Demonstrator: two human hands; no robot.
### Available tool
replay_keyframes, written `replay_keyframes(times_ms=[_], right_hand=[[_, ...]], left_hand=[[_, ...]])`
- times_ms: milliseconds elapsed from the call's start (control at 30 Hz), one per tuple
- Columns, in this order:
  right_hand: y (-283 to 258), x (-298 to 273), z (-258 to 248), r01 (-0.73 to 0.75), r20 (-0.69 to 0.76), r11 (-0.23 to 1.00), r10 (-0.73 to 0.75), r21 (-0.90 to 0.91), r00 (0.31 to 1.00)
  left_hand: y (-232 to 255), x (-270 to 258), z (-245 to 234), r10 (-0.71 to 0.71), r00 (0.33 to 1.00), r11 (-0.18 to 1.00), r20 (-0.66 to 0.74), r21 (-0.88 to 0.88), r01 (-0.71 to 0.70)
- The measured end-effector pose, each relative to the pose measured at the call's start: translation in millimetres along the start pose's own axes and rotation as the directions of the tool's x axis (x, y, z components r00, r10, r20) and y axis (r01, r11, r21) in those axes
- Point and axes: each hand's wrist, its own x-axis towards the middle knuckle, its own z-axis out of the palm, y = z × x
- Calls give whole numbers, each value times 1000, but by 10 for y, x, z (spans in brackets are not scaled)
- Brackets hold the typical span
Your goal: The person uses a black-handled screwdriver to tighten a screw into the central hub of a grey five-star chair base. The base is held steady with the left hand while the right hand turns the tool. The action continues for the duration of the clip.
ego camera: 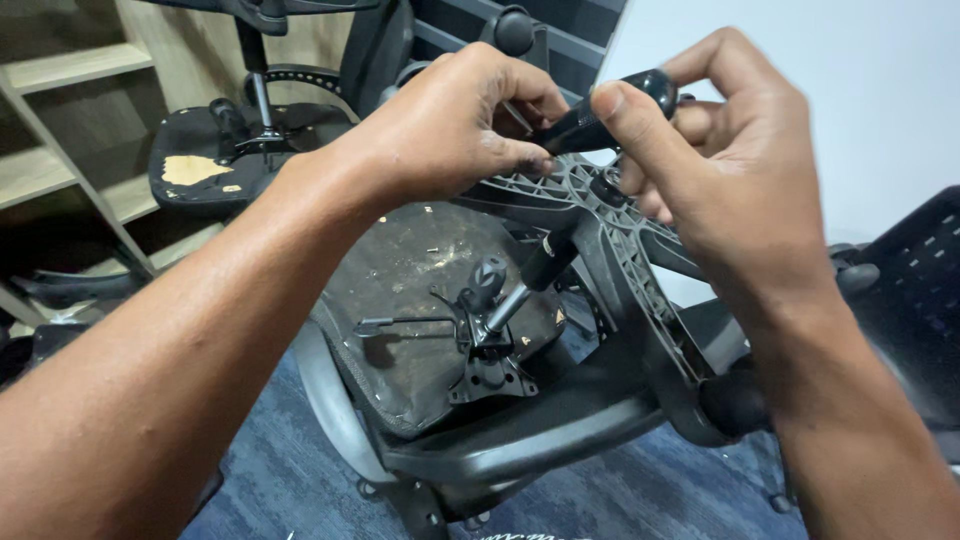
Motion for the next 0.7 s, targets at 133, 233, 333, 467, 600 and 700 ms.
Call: replay_keyframes(times_ms=[133,233,333,467,600,700], right_hand=[[93,-9,-28,0,36,1000,-1,6,999],[125,-10,-91,20,112,999,-24,41,993],[117,-26,-158,6,158,999,-13,44,987],[86,-26,-206,-48,130,998,43,36,991],[101,31,-196,-52,72,997,48,52,996],[154,55,-188,-166,-18,984,167,58,986]], left_hand=[[24,34,-5,65,998,998,1,1,-65],[41,48,-28,105,994,994,14,39,-106],[63,65,-33,117,993,993,29,26,-118],[86,94,-43,47,995,996,94,-74,-40],[93,140,-50,27,989,998,146,-59,-19],[87,163,-39,-41,982,994,182,-96,59]])
